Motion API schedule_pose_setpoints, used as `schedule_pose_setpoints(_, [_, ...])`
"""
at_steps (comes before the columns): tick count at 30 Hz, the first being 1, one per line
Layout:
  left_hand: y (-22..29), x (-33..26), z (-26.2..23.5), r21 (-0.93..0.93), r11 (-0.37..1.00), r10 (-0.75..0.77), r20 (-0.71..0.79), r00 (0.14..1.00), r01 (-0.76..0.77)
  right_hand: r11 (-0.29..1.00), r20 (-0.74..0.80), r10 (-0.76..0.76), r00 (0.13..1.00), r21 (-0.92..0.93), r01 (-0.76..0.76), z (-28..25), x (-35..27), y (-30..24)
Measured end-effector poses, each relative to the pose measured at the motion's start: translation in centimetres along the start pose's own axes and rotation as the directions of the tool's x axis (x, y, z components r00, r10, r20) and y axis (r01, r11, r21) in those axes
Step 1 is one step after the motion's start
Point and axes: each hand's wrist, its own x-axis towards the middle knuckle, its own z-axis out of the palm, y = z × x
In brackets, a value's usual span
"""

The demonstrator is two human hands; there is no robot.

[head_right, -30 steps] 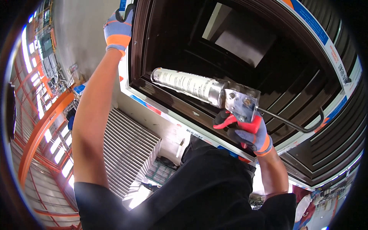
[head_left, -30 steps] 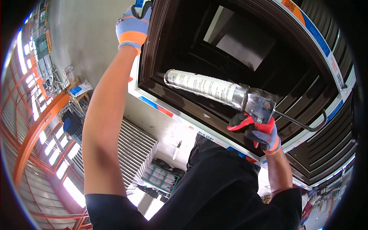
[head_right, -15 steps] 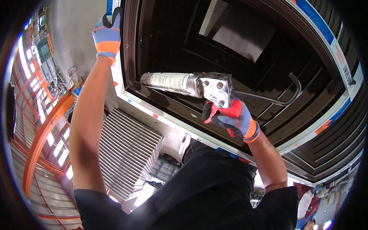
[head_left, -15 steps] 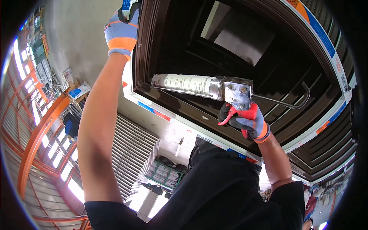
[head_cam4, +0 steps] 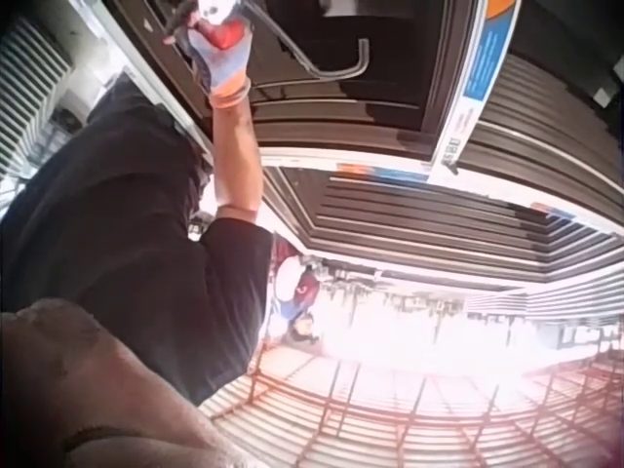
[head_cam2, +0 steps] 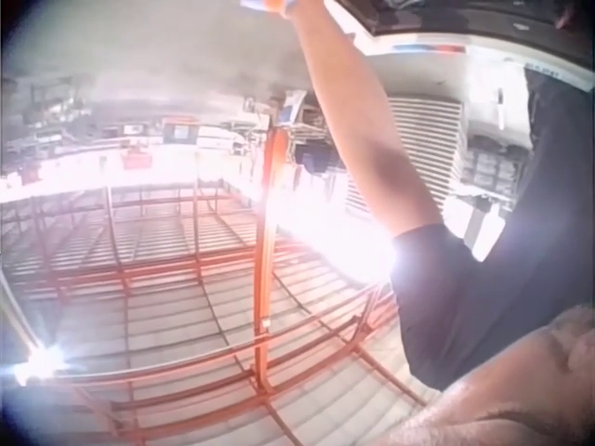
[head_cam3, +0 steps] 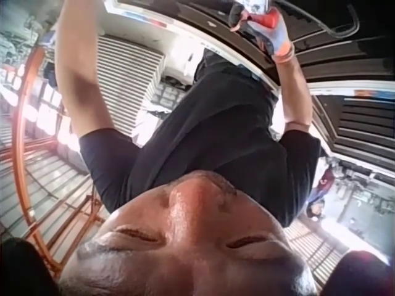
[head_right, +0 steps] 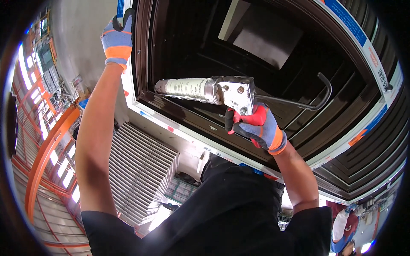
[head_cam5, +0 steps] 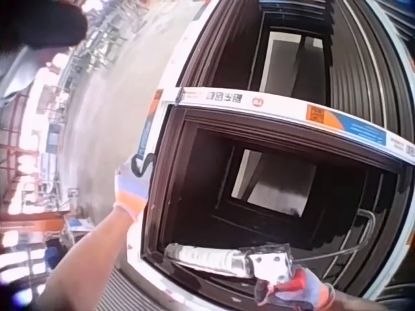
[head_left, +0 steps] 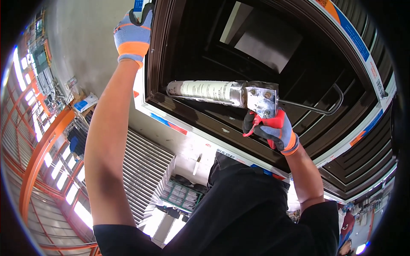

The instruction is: Applying sealant or adhesive to the joints of stacked metal window or door frames using a caulking gun.

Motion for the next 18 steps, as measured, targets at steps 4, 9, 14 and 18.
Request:
schedule_pose_setpoints(4, [0.2, -0.1, -0.1, 0.028, 0.999, -0.017, 0.013, 1.000, 0.016, 0.999, -0.033, -0.016, 0.999, 0.042, 0.018, 0.3, -0.5, -0.1])
schedule_pose_setpoints(9, [-0.6, -0.1, 0.6, -0.048, 0.994, 0.091, -0.132, 0.987, -0.098, 1.000, -0.066, -0.001, 0.998, -0.005, 0.001, 0.6, -0.4, -0.1])
schedule_pose_setpoints(14, [-1.3, 0.1, 0.4, -0.025, 0.998, 0.057, -0.092, 0.994, -0.059, 1.000, -0.084, -0.002, 0.996, -0.026, -0.001, 1.4, 0.0, 0.0])
schedule_pose_setpoints(18, [0.5, -0.2, 0.0, -0.036, 0.999, 0.022, -0.018, 1.000, -0.023, 0.998, -0.076, 0.003, 0.997, -0.062, -0.007, 1.5, -0.3, -0.2])
